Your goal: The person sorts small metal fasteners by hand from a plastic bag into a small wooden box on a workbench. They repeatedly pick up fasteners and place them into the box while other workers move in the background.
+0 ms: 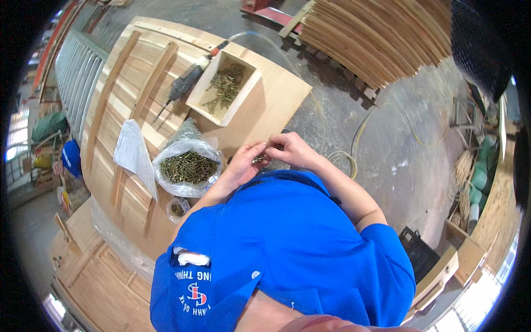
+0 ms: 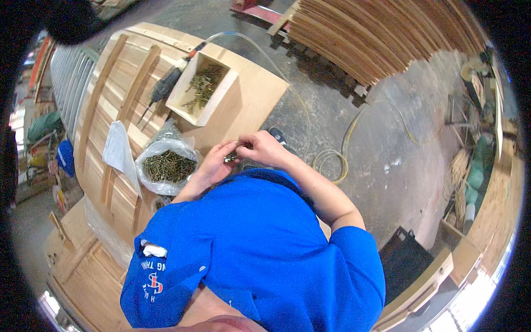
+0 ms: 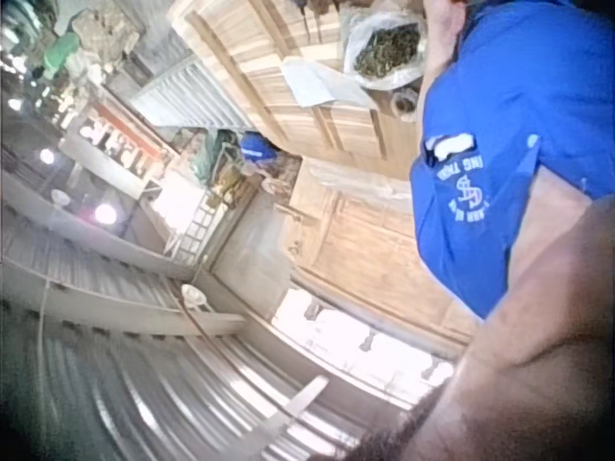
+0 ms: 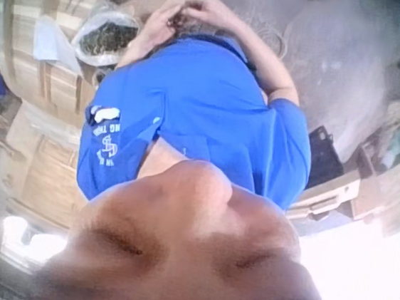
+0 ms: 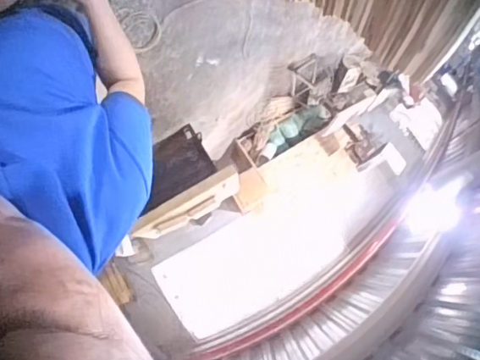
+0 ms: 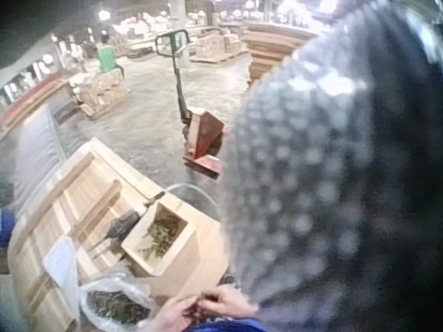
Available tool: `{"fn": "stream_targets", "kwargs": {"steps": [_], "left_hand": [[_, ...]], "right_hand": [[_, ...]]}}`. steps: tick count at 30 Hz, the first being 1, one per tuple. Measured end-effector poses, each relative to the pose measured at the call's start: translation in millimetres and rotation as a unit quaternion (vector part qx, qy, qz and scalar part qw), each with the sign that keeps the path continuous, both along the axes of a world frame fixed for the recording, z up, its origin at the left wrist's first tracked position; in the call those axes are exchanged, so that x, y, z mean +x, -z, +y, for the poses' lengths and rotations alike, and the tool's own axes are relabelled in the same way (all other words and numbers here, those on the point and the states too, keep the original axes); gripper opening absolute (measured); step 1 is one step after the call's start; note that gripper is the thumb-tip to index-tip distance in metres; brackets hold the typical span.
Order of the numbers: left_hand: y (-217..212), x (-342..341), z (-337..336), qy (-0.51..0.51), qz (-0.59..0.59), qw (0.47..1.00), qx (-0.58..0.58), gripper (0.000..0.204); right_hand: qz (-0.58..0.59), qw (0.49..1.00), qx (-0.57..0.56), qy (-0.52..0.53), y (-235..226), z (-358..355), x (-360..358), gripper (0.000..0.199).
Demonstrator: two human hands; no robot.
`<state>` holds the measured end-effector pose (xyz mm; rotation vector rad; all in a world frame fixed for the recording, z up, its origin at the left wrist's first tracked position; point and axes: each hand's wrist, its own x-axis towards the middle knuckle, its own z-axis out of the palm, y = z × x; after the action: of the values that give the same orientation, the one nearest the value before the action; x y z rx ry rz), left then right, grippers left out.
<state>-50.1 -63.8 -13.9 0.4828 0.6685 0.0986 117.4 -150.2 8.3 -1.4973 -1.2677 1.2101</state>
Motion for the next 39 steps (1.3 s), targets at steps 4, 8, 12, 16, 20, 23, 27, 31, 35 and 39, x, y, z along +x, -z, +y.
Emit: {"fn": "stream_targets", "kwargs": {"steps": [4,8,12,16,20,23,27,31,35,39], "left_hand": [[0,3,2,0.007,0.033,0.999,0.003,0.014],[-6,7,8,-0.020,0.021,1.000,0.009,0.014],[-7,6,17,-0.043,0.016,0.999,-0.025,0.012],[-1,7,22,-0.099,0.001,0.995,0.002,0.010],[1,14,31,-0.199,-0.038,0.979,0.023,0.008],[-4,17,35,-0.260,-0.052,0.963,0.038,0.007],[-4,13,34,-0.308,-0.005,0.950,0.048,0.006],[-3,2,34,-0.338,0.038,0.938,0.063,0.007],[-4,-8,33,-0.373,0.029,0.927,0.025,0.008],[0,-11,41,-0.381,0.004,0.925,0.017,0.007]], "right_hand": [[-0.091,0.995,-0.039,0.017,2,6,5,0.025],[-0.172,0.983,-0.031,-0.049,-10,24,17,0.024],[-0.164,0.979,-0.008,-0.123,-22,49,25,0.021],[-0.144,0.971,-0.024,-0.189,-38,76,31,0.019],[-0.124,0.972,0.001,-0.202,-31,106,46,0.016],[-0.206,0.953,0.023,-0.223,-26,147,61,0.021],[-0.311,0.897,0.102,-0.298,-21,205,55,0.022],[-0.409,0.830,0.079,-0.370,-3,245,33,0.028],[-0.267,0.888,0.100,-0.362,-6,252,22,0.025],[-0.106,0.930,0.074,-0.346,-19,215,31,0.019]]}}
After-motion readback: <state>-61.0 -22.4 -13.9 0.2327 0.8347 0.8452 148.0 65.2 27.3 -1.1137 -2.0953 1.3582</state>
